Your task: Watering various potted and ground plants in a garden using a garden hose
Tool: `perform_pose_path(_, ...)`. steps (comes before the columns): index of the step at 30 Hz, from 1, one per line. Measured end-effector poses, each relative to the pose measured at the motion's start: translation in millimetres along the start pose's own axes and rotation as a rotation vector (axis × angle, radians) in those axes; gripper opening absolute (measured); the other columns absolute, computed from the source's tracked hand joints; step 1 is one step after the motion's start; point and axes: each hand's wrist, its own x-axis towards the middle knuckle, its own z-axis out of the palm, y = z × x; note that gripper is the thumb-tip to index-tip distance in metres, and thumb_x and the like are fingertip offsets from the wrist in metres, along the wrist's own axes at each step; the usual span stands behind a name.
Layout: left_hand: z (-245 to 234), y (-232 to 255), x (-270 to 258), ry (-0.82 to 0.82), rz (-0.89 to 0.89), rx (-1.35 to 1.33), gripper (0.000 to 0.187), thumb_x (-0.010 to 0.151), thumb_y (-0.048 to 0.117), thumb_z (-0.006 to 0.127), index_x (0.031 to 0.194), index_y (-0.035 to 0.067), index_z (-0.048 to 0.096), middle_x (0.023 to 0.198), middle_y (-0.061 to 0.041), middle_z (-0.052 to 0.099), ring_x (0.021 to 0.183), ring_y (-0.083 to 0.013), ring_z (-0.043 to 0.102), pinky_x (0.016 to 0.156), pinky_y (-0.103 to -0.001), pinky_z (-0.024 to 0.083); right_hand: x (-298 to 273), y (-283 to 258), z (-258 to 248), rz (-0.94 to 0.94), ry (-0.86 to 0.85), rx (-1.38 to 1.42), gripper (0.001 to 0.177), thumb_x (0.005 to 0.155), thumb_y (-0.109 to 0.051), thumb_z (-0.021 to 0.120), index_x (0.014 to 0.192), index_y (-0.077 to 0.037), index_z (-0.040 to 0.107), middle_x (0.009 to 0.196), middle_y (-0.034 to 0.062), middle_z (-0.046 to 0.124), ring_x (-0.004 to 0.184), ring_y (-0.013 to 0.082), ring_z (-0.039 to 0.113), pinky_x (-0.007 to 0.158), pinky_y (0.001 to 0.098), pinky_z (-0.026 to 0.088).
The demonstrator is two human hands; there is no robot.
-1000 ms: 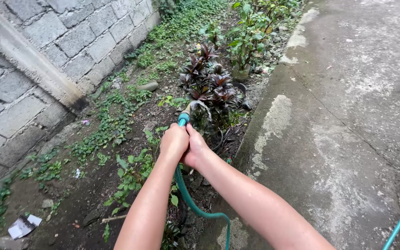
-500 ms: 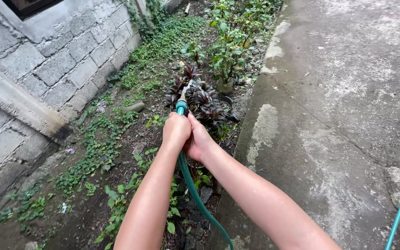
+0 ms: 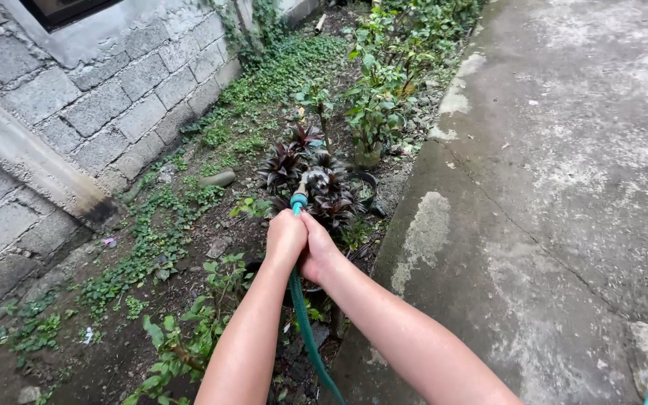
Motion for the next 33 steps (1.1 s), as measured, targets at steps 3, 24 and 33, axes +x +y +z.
perform_pose_path(3, 18.6, 9.0, -1.9, 0.019, 0.003, 0.01, 0.046, 0.098, 0.034, 0.045, 0.1, -0.005, 0.069, 0.096, -0.031, 0.072, 0.106, -0.0505, 0.068, 0.093, -0.059, 0.055, 6.4, -14.8, -18.0, 0.015, -0.001, -0.008, 0.055, 0.087, -0.051, 0.069, 0.118, -0.006, 0.071, 0.105, 0.0164, 0.072, 0.101, 0.0338, 0.07, 0.089, 0.053, 0.055)
perform_pose_path(24, 164.1, 60.4, 13.7, -0.055, -0.406, -0.3, 0.052, 0.098, 0.032, 0.036, 0.125, -0.001, 0.065, 0.123, -0.027, 0.068, 0.124, -0.0424, 0.06, 0.105, -0.052, 0.048, 23.1, -90.1, -149.7, 0.141, 0.011, -0.14, 0.052, 0.083, -0.05, 0.075, 0.113, -0.007, 0.074, 0.1, 0.0154, 0.074, 0.099, 0.033, 0.071, 0.086, 0.0522, 0.057)
perform_pose_path(33, 231.2, 71.1, 15.1, -0.013, -0.454, -0.396, 0.048, 0.098, 0.031, 0.038, 0.122, -0.001, 0.064, 0.112, -0.025, 0.065, 0.11, -0.041, 0.057, 0.094, -0.052, 0.047, 12.3, -124.3, -199.6, 0.089, 0.073, -0.264, 0.052, 0.093, -0.05, 0.068, 0.122, -0.007, 0.068, 0.105, 0.0133, 0.072, 0.104, 0.0296, 0.071, 0.089, 0.048, 0.058)
